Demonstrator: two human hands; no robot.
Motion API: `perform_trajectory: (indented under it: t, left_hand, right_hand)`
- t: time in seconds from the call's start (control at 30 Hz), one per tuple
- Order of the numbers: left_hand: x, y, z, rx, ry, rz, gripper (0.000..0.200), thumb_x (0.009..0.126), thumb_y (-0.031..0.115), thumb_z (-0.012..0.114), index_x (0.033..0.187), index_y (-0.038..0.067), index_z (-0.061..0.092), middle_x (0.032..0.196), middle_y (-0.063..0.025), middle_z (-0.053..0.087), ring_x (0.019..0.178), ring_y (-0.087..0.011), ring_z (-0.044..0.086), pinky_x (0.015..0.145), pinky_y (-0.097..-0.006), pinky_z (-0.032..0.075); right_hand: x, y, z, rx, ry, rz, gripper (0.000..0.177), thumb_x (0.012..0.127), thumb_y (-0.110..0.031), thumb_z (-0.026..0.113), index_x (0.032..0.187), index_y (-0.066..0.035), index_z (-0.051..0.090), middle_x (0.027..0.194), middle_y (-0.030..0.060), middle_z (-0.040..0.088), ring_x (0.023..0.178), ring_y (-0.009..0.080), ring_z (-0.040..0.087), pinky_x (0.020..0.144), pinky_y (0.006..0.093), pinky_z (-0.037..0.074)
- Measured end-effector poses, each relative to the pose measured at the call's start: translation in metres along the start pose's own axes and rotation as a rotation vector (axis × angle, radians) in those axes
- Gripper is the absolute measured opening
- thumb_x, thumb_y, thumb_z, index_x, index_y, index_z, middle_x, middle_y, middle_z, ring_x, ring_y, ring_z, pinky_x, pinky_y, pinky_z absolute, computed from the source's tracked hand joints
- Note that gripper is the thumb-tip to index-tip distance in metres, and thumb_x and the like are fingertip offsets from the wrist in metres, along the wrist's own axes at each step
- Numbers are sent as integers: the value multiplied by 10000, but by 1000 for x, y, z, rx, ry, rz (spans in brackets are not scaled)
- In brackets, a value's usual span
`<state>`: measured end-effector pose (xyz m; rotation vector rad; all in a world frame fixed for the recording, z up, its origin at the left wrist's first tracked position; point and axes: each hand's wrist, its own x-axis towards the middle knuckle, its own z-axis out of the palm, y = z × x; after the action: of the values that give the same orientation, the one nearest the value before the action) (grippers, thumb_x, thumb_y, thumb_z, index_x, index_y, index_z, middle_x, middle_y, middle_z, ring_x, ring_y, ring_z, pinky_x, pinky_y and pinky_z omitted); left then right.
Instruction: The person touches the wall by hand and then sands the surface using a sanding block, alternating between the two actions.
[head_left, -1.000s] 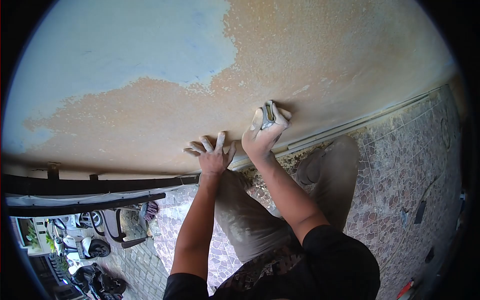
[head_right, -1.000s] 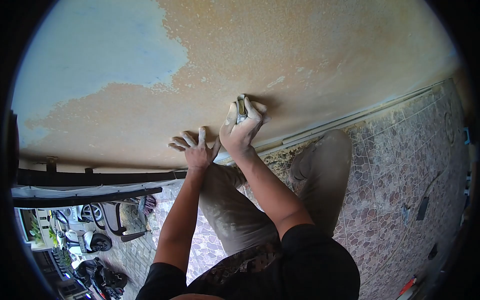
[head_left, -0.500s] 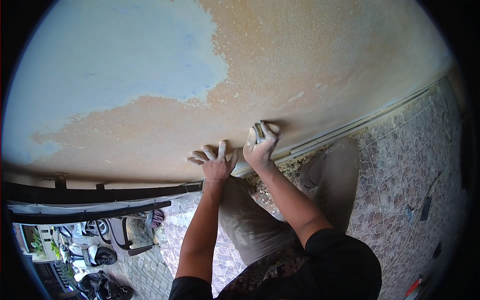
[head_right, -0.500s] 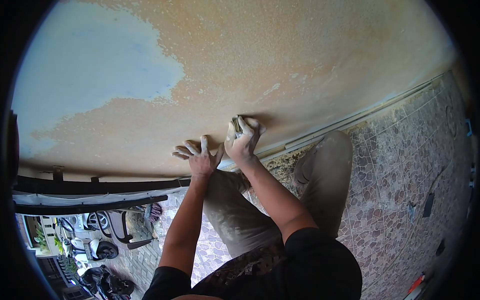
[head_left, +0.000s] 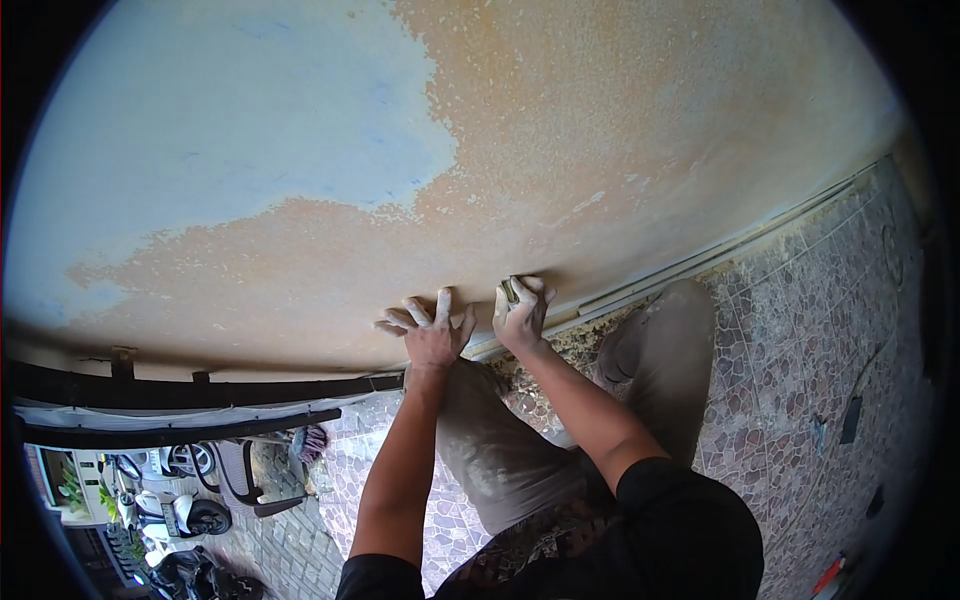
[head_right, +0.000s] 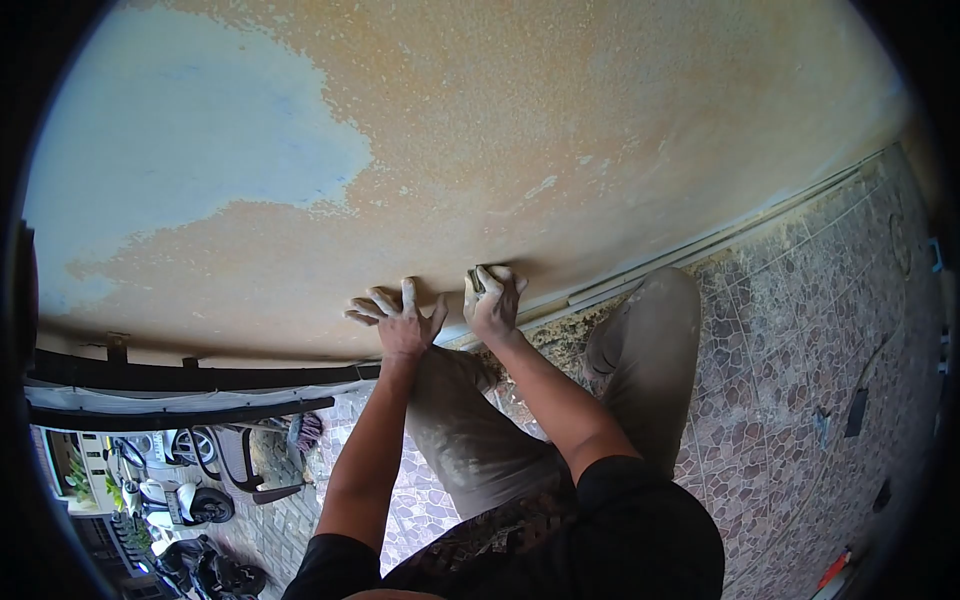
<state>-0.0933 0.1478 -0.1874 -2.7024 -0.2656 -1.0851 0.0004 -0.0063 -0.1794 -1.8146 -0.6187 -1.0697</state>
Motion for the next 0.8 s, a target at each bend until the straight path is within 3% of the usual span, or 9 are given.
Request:
perform_trajectory:
  t: [0.17, 0.2, 0.23, 0.33, 0.43, 0.47, 0.7, 0.73, 0.8]
  left_hand:
    - [0, 0, 1, 12, 10, 3, 740, 741, 665, 760, 1372, 329, 568, 1601, -365, 101, 1359, -776, -6, 952, -923, 1]
    - [3, 0, -10, 95, -119, 34, 965, 755, 662, 746, 1521, 205, 378, 1609, -391, -102, 1362, -760, -145, 966, -898, -76]
    - [1, -1, -11, 96, -117, 40, 965, 755, 662, 746, 1521, 205, 378, 1609, -391, -102, 1362, -760, -145, 966, -898, -76]
    - [1, 2, -1, -10, -40, -33, 717, 754, 654, 749, 1362, 318, 571, 1562, -399, 145, 1227, -868, 134, 896, -948, 26]
    - [2, 4, -5, -6, -128, -76, 686, 758, 659, 737, 1331, 308, 597, 1533, -415, 180, 1216, -869, 155, 893, -950, 34]
    - [2, 2, -3, 41, -132, -19, 899, 753, 674, 742, 1466, 198, 472, 1560, -457, 56, 1330, -803, -85, 947, -913, -45]
    - [3, -6, 0, 83, 28, 115, 899, 756, 682, 737, 1460, 184, 483, 1574, -437, 34, 1342, -789, -88, 959, -909, -41]
    - [-2, 0, 0, -9, -96, -56, 797, 747, 651, 759, 1431, 334, 499, 1596, -365, 89, 1291, -830, 46, 916, -943, 37]
    - [-3, 1, 0, -9, -80, -53, 797, 748, 647, 760, 1431, 332, 496, 1588, -374, 95, 1282, -837, 47, 906, -947, 37]
  right_hand:
    - [79, -41, -4, 64, 183, 174, 352, 885, 23, 666, 1196, 5, 502, 996, 140, 594, 875, 302, 561, 813, 455, 345]
    - [87, -44, -7, 65, 193, 159, 352, 888, 18, 668, 1198, 2, 501, 994, 135, 594, 870, 298, 558, 810, 450, 344]
    - [94, -46, -6, 65, 219, 136, 353, 890, 14, 670, 1199, -1, 500, 992, 130, 594, 865, 293, 556, 806, 446, 344]
    - [43, -15, 2, -1, 131, 22, 375, 886, 0, 678, 1209, -16, 486, 991, 113, 606, 845, 282, 581, 796, 454, 349]
    - [8, 0, -2, 34, -40, 2, 367, 915, -5, 661, 1230, 21, 474, 1028, 171, 588, 927, 294, 543, 859, 466, 363]
    - [14, -8, -8, 15, -66, 29, 374, 908, -4, 672, 1227, 22, 479, 1036, 169, 591, 925, 291, 550, 853, 471, 364]
    - [88, -34, -2, 20, 221, 130, 406, 868, -29, 706, 1215, -15, 496, 993, 113, 603, 862, 292, 594, 817, 461, 343]
    - [57, -19, 2, 25, 150, 42, 381, 892, -16, 684, 1220, 6, 491, 1022, 142, 598, 886, 301, 565, 832, 468, 354]
    - [21, -7, -3, 28, 85, -53, 356, 916, -2, 661, 1224, 27, 486, 1051, 172, 592, 911, 309, 536, 846, 474, 365]
